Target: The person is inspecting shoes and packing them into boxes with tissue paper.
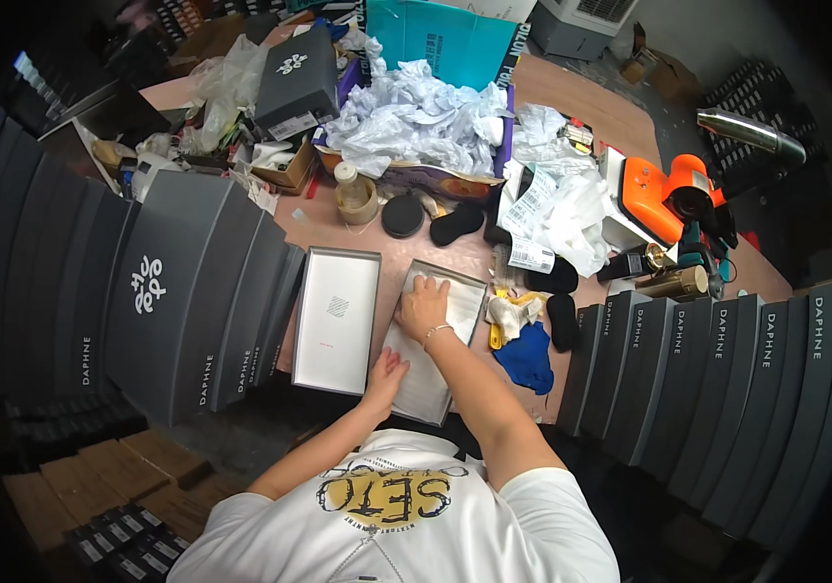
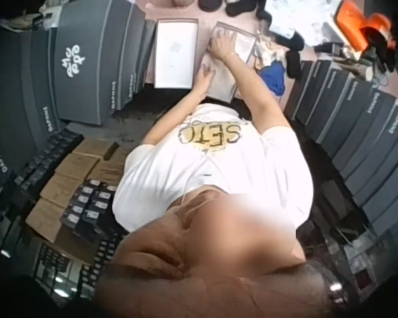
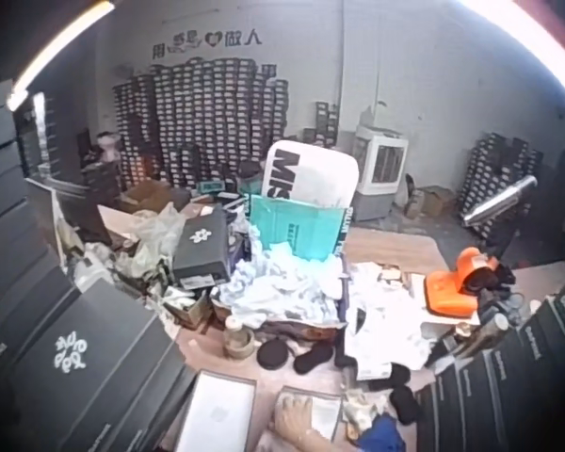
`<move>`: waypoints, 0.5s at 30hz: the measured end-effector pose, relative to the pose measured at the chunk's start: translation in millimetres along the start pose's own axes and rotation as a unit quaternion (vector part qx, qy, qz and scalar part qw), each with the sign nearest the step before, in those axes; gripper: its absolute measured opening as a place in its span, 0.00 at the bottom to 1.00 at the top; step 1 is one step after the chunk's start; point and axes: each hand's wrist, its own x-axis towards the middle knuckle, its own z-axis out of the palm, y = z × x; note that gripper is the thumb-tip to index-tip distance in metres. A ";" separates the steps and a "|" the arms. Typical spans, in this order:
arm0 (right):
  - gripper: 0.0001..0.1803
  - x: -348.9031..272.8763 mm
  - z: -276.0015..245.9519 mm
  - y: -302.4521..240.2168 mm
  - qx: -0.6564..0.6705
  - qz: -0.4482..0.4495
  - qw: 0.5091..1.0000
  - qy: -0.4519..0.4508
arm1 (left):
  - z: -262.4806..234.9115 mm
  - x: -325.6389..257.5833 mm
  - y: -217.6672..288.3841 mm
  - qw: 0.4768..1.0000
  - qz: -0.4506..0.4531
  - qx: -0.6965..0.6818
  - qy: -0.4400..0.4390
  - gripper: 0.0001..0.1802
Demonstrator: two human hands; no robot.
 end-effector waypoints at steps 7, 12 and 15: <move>0.20 -36.0 21.9 17.9 0.126 -0.085 0.979 0.138 | -50.4 -32.7 23.5 0.955 0.232 0.179 -0.046 0.24; 0.33 -125.8 26.5 -8.7 0.086 -0.123 0.987 0.061 | -80.3 18.0 -3.4 0.903 0.191 0.385 0.002 0.17; 0.37 -133.8 38.2 -15.3 -0.011 -0.134 0.990 0.044 | -87.3 42.1 -4.0 0.851 0.214 0.479 -0.033 0.12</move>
